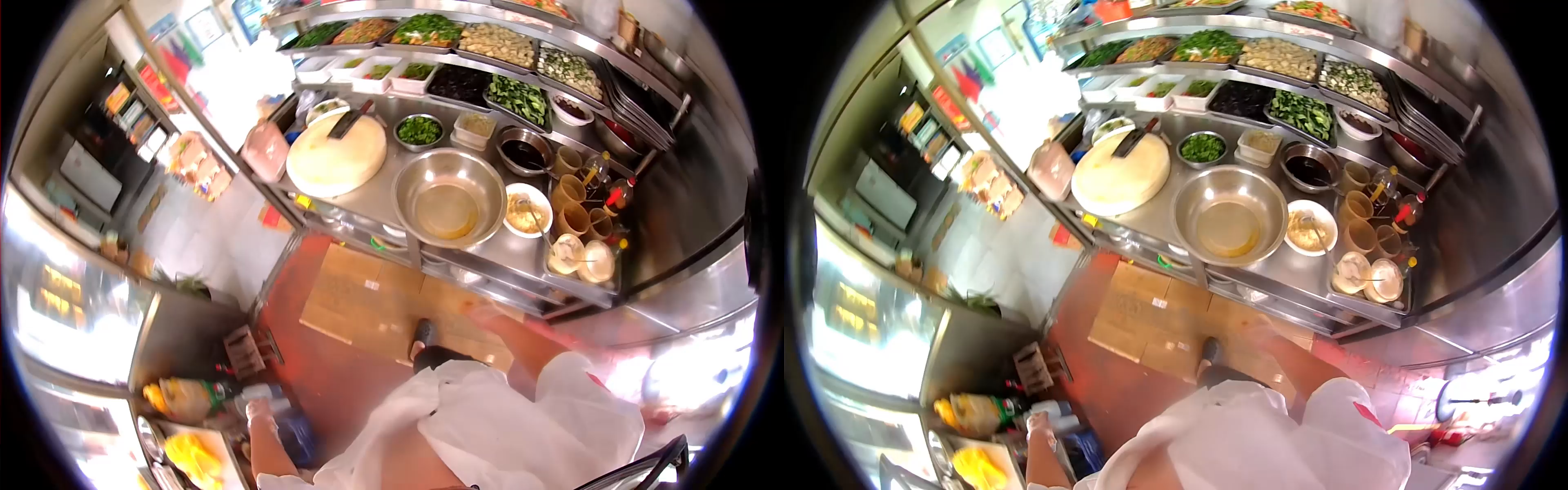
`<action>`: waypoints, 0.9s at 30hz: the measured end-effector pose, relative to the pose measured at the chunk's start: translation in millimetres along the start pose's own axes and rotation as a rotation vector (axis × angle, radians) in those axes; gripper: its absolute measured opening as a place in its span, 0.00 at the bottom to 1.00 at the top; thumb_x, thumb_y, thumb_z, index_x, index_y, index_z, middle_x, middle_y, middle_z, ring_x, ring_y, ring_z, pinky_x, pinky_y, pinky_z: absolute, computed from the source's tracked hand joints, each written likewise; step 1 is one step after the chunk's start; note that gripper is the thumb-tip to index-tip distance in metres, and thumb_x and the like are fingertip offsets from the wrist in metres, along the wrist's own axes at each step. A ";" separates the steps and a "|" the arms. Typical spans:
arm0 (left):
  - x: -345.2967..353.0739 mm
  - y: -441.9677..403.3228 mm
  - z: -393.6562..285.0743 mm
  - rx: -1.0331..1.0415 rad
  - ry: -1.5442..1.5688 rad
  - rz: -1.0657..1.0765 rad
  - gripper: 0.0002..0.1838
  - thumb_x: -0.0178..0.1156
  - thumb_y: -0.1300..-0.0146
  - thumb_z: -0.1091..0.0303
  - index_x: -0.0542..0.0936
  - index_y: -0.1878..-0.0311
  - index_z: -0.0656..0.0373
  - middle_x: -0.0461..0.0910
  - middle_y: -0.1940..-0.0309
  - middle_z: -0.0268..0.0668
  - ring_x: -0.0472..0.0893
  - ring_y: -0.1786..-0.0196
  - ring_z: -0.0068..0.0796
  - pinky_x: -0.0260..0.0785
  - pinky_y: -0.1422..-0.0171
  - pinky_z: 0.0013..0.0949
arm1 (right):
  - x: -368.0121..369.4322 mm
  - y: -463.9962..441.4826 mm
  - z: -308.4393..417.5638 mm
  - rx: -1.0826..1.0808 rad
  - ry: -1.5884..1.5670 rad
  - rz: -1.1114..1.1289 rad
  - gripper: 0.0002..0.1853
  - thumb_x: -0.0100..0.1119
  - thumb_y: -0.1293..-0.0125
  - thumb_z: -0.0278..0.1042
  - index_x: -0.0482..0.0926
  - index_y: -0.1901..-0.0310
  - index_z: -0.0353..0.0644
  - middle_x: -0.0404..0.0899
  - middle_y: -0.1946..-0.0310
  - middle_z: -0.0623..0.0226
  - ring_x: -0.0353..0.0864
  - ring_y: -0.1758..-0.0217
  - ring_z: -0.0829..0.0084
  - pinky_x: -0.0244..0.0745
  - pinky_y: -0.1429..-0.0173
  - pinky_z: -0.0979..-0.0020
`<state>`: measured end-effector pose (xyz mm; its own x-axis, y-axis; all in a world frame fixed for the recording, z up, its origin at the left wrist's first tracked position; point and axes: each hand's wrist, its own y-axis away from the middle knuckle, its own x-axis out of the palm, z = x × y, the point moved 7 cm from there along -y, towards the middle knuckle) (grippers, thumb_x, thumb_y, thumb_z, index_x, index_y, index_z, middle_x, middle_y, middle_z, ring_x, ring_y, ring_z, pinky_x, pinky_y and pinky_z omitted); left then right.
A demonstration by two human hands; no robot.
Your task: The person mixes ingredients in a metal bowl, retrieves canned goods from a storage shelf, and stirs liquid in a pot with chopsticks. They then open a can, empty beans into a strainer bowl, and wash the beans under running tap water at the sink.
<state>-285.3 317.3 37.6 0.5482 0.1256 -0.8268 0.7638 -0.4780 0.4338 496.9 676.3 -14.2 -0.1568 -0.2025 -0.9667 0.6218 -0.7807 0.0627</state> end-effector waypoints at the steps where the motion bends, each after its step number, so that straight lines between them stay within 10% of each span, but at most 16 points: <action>1: -7.0 -20.5 -36.8 0.009 0.034 -0.022 0.15 0.62 0.36 0.62 0.87 0.53 0.60 0.85 0.67 0.38 0.82 0.65 0.34 0.76 0.58 0.44 | -42.9 -27.9 3.8 0.205 -0.181 0.043 0.15 0.51 0.27 0.41 0.84 0.49 0.47 0.84 0.59 0.54 0.85 0.54 0.55 0.81 0.52 0.56; 3: -10.0 -45.6 -124.0 0.114 0.105 -0.064 0.11 0.62 0.36 0.64 0.88 0.56 0.57 0.82 0.72 0.34 0.80 0.69 0.29 0.74 0.66 0.39 | -137.1 -75.0 18.2 0.644 -0.544 0.010 0.16 0.52 0.30 0.39 0.79 0.44 0.48 0.81 0.45 0.46 0.82 0.42 0.48 0.77 0.41 0.51; 10: 72.5 -32.1 -390.3 0.208 0.468 0.306 0.18 0.68 0.36 0.68 0.82 0.44 0.61 0.85 0.52 0.41 0.86 0.51 0.35 0.82 0.54 0.38 | -262.8 -229.8 -43.1 0.729 -0.649 0.006 0.21 0.49 0.26 0.50 0.80 0.40 0.50 0.80 0.38 0.47 0.80 0.36 0.47 0.76 0.35 0.52; 16: 111.6 -111.9 -555.8 0.316 0.460 0.577 0.16 0.66 0.30 0.66 0.80 0.43 0.60 0.83 0.56 0.38 0.85 0.58 0.30 0.81 0.51 0.38 | -228.5 -256.5 -71.6 0.475 -0.081 0.157 0.16 0.47 0.25 0.36 0.81 0.43 0.48 0.79 0.37 0.57 0.78 0.33 0.62 0.75 0.31 0.63; 18: 134.5 -136.9 -625.0 0.383 0.423 0.702 0.15 0.65 0.29 0.66 0.80 0.44 0.60 0.83 0.56 0.37 0.84 0.59 0.29 0.81 0.51 0.38 | -196.1 -263.5 -81.4 0.436 -0.121 0.181 0.19 0.46 0.24 0.42 0.79 0.38 0.48 0.77 0.35 0.54 0.76 0.31 0.49 0.70 0.26 0.55; 27: 225.7 -93.3 -921.4 0.588 0.449 1.452 0.26 0.66 0.29 0.58 0.72 0.32 0.55 0.76 0.44 0.38 0.78 0.40 0.36 0.76 0.38 0.47 | -145.7 -252.5 -107.8 1.111 -0.488 -0.098 0.29 0.51 0.27 0.57 0.77 0.31 0.51 0.75 0.31 0.51 0.74 0.28 0.53 0.68 0.24 0.57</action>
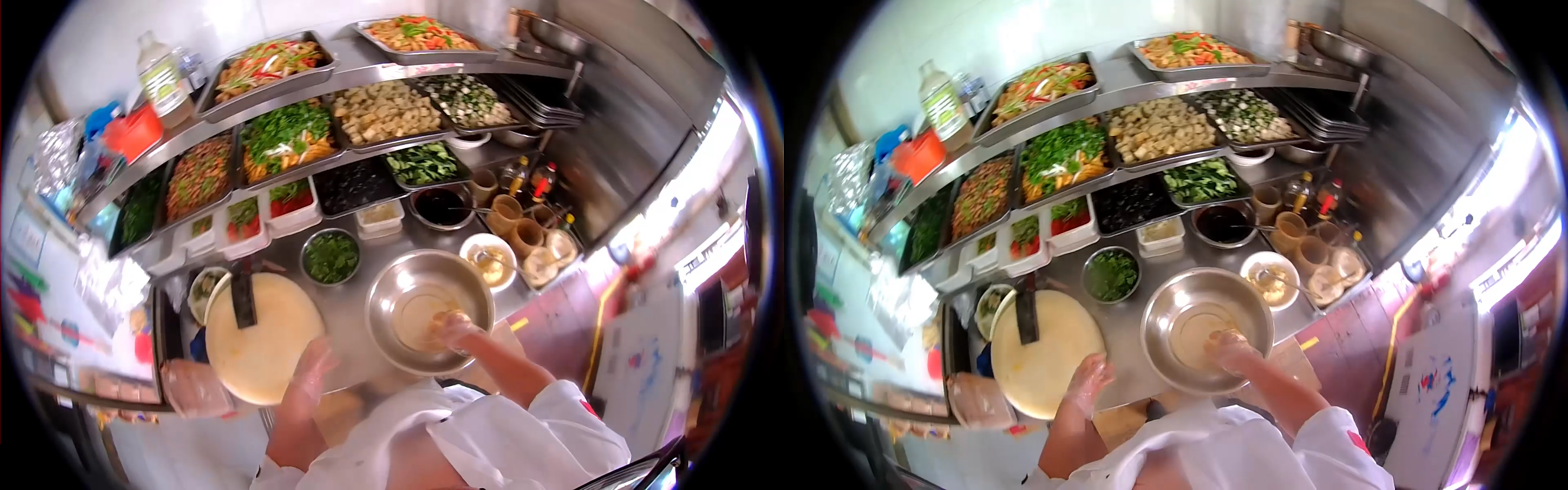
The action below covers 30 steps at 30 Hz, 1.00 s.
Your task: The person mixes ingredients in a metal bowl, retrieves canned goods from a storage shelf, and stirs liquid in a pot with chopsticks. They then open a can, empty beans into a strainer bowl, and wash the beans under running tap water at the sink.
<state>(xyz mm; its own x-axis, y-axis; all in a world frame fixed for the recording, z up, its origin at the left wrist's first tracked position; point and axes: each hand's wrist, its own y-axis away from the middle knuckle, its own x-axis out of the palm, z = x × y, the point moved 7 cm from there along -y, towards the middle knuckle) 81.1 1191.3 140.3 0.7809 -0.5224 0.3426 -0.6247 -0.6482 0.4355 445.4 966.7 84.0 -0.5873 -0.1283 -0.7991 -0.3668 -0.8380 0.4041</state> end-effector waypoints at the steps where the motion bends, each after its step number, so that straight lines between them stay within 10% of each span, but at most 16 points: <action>1: 36.4 -5.5 -31.8 -0.060 0.011 0.135 0.32 0.67 0.30 0.58 0.67 0.27 0.52 0.72 0.37 0.40 0.75 0.35 0.41 0.75 0.36 0.50 | -16.6 15.4 15.6 0.098 -0.045 -0.009 0.29 0.51 0.28 0.58 0.77 0.32 0.51 0.76 0.32 0.51 0.75 0.28 0.54 0.69 0.25 0.58; 6: 159.0 -26.0 -83.7 -0.054 0.086 0.641 0.41 0.69 0.34 0.65 0.57 0.22 0.44 0.62 0.32 0.40 0.72 0.31 0.50 0.77 0.38 0.47 | -62.3 78.8 67.0 0.376 -0.192 -0.124 0.21 0.54 0.28 0.53 0.84 0.45 0.49 0.85 0.49 0.51 0.83 0.43 0.52 0.76 0.36 0.57; 15: 259.8 -69.6 33.4 -0.484 0.477 0.537 0.19 0.64 0.28 0.61 0.77 0.38 0.56 0.84 0.51 0.41 0.83 0.45 0.34 0.80 0.45 0.37 | -54.7 82.7 32.2 0.434 -0.276 -0.113 0.22 0.58 0.32 0.53 0.86 0.43 0.52 0.86 0.49 0.50 0.84 0.42 0.50 0.78 0.35 0.57; 23: 137.2 -78.8 13.1 0.028 0.514 0.199 0.17 0.65 0.28 0.52 0.82 0.45 0.53 0.85 0.57 0.32 0.82 0.57 0.23 0.75 0.54 0.26 | -68.6 46.9 -3.6 0.226 -0.322 0.057 0.25 0.55 0.29 0.55 0.81 0.36 0.53 0.80 0.37 0.51 0.79 0.33 0.52 0.73 0.29 0.58; 30: 28.3 -92.8 46.9 -0.034 0.409 -0.342 0.22 0.62 0.30 0.41 0.83 0.52 0.52 0.79 0.68 0.29 0.77 0.66 0.22 0.70 0.67 0.28 | 13.9 -27.2 -21.5 -0.249 0.333 0.453 0.31 0.63 0.36 0.40 0.76 0.30 0.49 0.74 0.30 0.52 0.74 0.27 0.50 0.72 0.28 0.52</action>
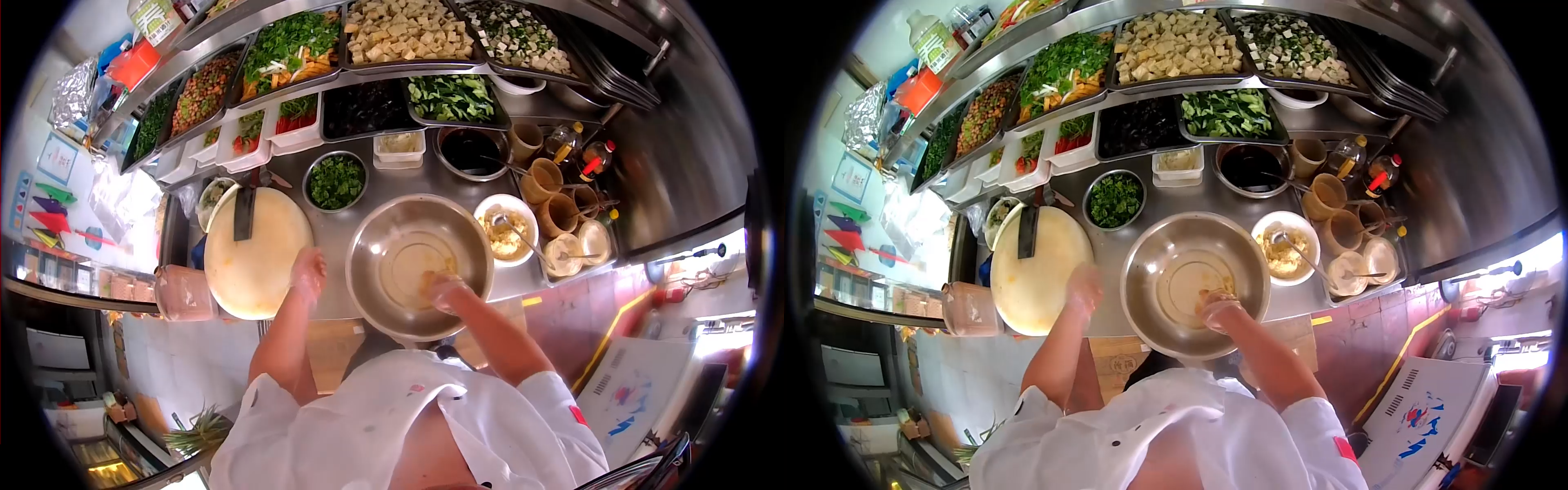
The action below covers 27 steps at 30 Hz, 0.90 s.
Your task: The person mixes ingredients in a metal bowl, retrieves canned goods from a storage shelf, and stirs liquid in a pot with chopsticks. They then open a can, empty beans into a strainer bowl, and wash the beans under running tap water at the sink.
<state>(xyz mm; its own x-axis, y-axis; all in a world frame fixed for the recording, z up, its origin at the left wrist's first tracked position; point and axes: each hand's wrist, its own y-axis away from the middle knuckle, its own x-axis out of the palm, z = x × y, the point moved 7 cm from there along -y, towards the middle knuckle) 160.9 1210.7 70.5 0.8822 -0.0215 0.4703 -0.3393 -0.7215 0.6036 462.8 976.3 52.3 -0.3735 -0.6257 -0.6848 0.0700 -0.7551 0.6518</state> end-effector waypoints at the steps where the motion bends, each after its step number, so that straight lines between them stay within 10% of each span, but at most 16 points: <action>1: -7.2 -15.9 2.2 -0.011 -0.017 -0.057 0.25 0.61 0.30 0.38 0.82 0.51 0.52 0.78 0.68 0.29 0.77 0.67 0.23 0.69 0.69 0.29 | 20.4 -17.1 -1.5 -0.023 0.183 0.046 0.33 0.64 0.39 0.36 0.75 0.30 0.48 0.74 0.31 0.51 0.74 0.27 0.50 0.74 0.29 0.51; 4: -4.8 -80.0 19.8 -0.205 0.028 0.197 0.30 0.46 0.25 0.35 0.77 0.40 0.50 0.75 0.61 0.32 0.74 0.62 0.27 0.69 0.59 0.33 | 32.2 -26.2 1.0 0.037 0.231 0.042 0.37 0.65 0.44 0.29 0.73 0.28 0.45 0.75 0.31 0.48 0.76 0.28 0.51 0.77 0.34 0.49; 7: 65.8 -64.2 1.2 -0.212 0.027 -0.117 0.34 0.46 0.27 0.30 0.75 0.34 0.46 0.72 0.60 0.32 0.69 0.62 0.26 0.66 0.58 0.34 | -15.0 8.3 27.7 0.238 0.105 0.149 0.41 0.64 0.40 0.30 0.64 0.23 0.45 0.72 0.30 0.45 0.75 0.28 0.51 0.78 0.34 0.52; 16: 135.9 -157.5 -29.0 -0.210 0.234 0.110 0.37 0.61 0.37 0.26 0.71 0.33 0.37 0.68 0.68 0.29 0.69 0.68 0.25 0.65 0.64 0.32 | -25.3 -7.8 22.3 0.532 -0.117 0.000 0.48 0.58 0.35 0.37 0.46 0.16 0.62 0.46 0.19 0.35 0.64 0.22 0.38 0.74 0.29 0.52; 22: 112.6 -143.2 -25.8 -0.193 0.172 0.230 0.39 0.64 0.37 0.29 0.69 0.34 0.45 0.71 0.69 0.29 0.74 0.69 0.26 0.70 0.63 0.30 | -3.7 -20.4 15.5 0.532 0.020 0.026 0.42 0.50 0.28 0.43 0.46 0.16 0.49 0.53 0.21 0.33 0.64 0.21 0.42 0.66 0.23 0.57; 27: 72.5 -60.7 -11.8 -0.213 0.127 0.384 0.22 0.64 0.29 0.45 0.79 0.46 0.53 0.81 0.63 0.34 0.81 0.62 0.29 0.76 0.56 0.36 | -35.3 -8.9 30.6 0.524 -0.073 0.036 0.41 0.48 0.27 0.42 0.45 0.16 0.52 0.57 0.21 0.40 0.65 0.21 0.46 0.66 0.23 0.56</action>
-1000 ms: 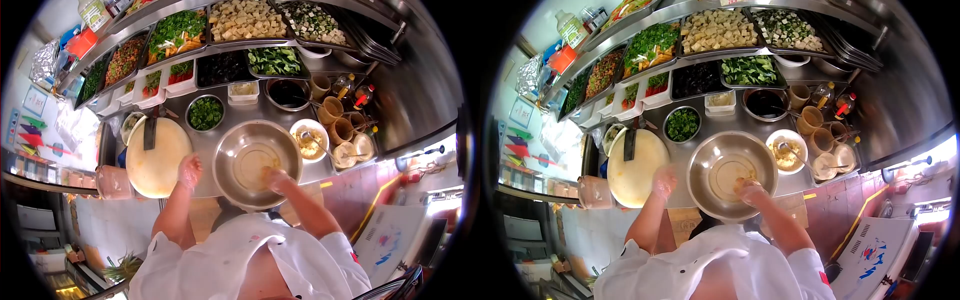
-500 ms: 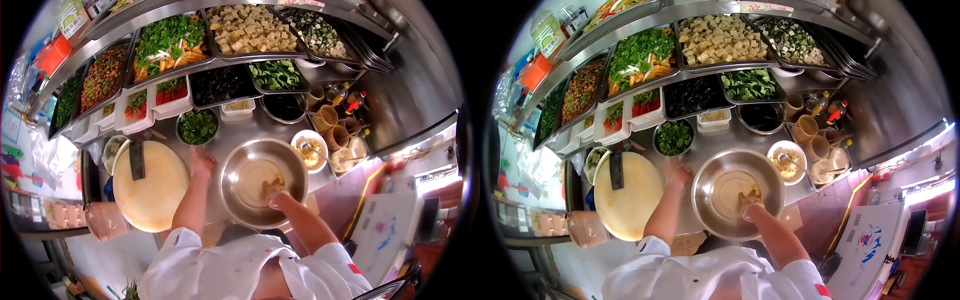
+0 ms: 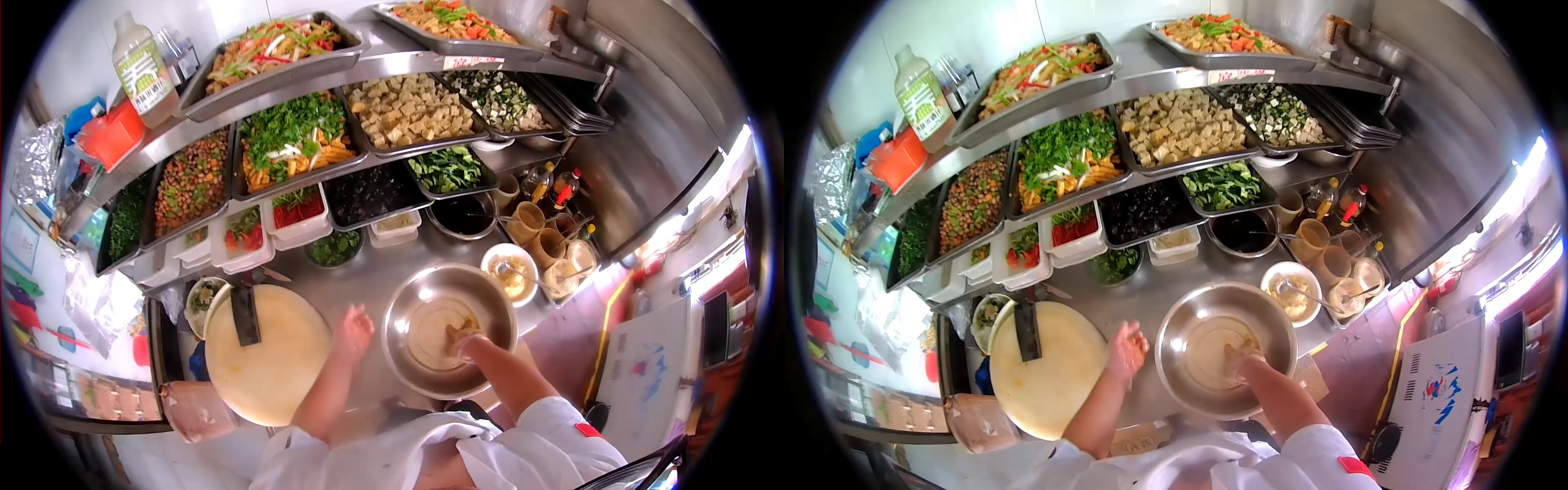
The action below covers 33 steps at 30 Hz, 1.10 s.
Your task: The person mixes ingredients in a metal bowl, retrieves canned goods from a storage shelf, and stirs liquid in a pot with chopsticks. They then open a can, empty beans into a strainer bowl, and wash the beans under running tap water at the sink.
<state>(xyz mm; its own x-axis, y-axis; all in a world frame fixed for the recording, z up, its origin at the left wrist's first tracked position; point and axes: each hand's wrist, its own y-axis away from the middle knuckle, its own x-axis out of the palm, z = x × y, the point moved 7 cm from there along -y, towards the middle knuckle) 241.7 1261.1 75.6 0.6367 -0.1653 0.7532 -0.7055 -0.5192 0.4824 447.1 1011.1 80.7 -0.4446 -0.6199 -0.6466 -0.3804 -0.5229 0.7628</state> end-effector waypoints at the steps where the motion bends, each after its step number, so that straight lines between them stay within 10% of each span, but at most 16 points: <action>1: -17.5 11.3 8.6 0.009 -0.067 -0.031 0.20 0.64 0.29 0.47 0.81 0.49 0.54 0.80 0.63 0.35 0.80 0.61 0.31 0.75 0.54 0.36 | 13.0 -15.7 -5.9 -0.032 0.002 -0.036 0.41 0.49 0.27 0.42 0.46 0.16 0.55 0.54 0.20 0.38 0.63 0.20 0.44 0.67 0.24 0.52; 8: -105.9 115.7 66.4 -0.021 0.023 -0.267 0.11 0.64 0.28 0.56 0.83 0.57 0.54 0.84 0.65 0.33 0.83 0.57 0.31 0.79 0.51 0.37 | -33.3 28.6 -1.2 -0.049 0.042 0.057 0.48 0.56 0.33 0.34 0.43 0.15 0.60 0.57 0.19 0.50 0.58 0.17 0.47 0.66 0.23 0.52; 14: -31.0 176.1 86.3 0.059 0.121 -0.347 0.11 0.66 0.29 0.59 0.82 0.57 0.56 0.84 0.63 0.34 0.83 0.58 0.29 0.77 0.53 0.33 | -48.4 24.5 -18.0 -0.139 0.090 0.088 0.50 0.63 0.41 0.32 0.50 0.17 0.56 0.67 0.24 0.56 0.68 0.22 0.51 0.71 0.26 0.56; 25: -2.2 194.0 145.0 0.652 -1.079 -0.206 0.10 0.65 0.27 0.62 0.82 0.53 0.59 0.82 0.59 0.36 0.82 0.58 0.25 0.77 0.54 0.28 | -66.2 8.9 -11.9 -0.385 0.191 -0.255 0.38 0.60 0.35 0.40 0.64 0.23 0.45 0.71 0.27 0.53 0.71 0.25 0.55 0.69 0.25 0.59; 29: 107.4 229.8 170.5 0.103 -0.124 -0.382 0.16 0.64 0.27 0.59 0.80 0.45 0.60 0.83 0.51 0.39 0.83 0.50 0.30 0.78 0.47 0.35 | -31.7 -34.6 -15.3 -0.432 -0.504 -0.415 0.34 0.55 0.27 0.52 0.66 0.25 0.43 0.68 0.26 0.49 0.69 0.24 0.54 0.65 0.24 0.59; 33: 130.5 219.9 177.5 0.075 -0.025 -0.239 0.24 0.63 0.28 0.53 0.77 0.37 0.58 0.83 0.46 0.39 0.82 0.43 0.37 0.74 0.36 0.45 | -42.1 2.3 -12.6 -0.554 -0.368 -0.466 0.35 0.54 0.25 0.59 0.67 0.26 0.44 0.68 0.29 0.47 0.69 0.25 0.55 0.64 0.24 0.59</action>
<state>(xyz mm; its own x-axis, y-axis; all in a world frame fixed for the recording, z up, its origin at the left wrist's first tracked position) 224.9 976.5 200.6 0.7911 -0.0507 0.6096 -0.5091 -0.6071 0.6101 475.1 1028.7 109.7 -0.6143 -0.0853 -0.7844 -0.1782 -0.9535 0.2432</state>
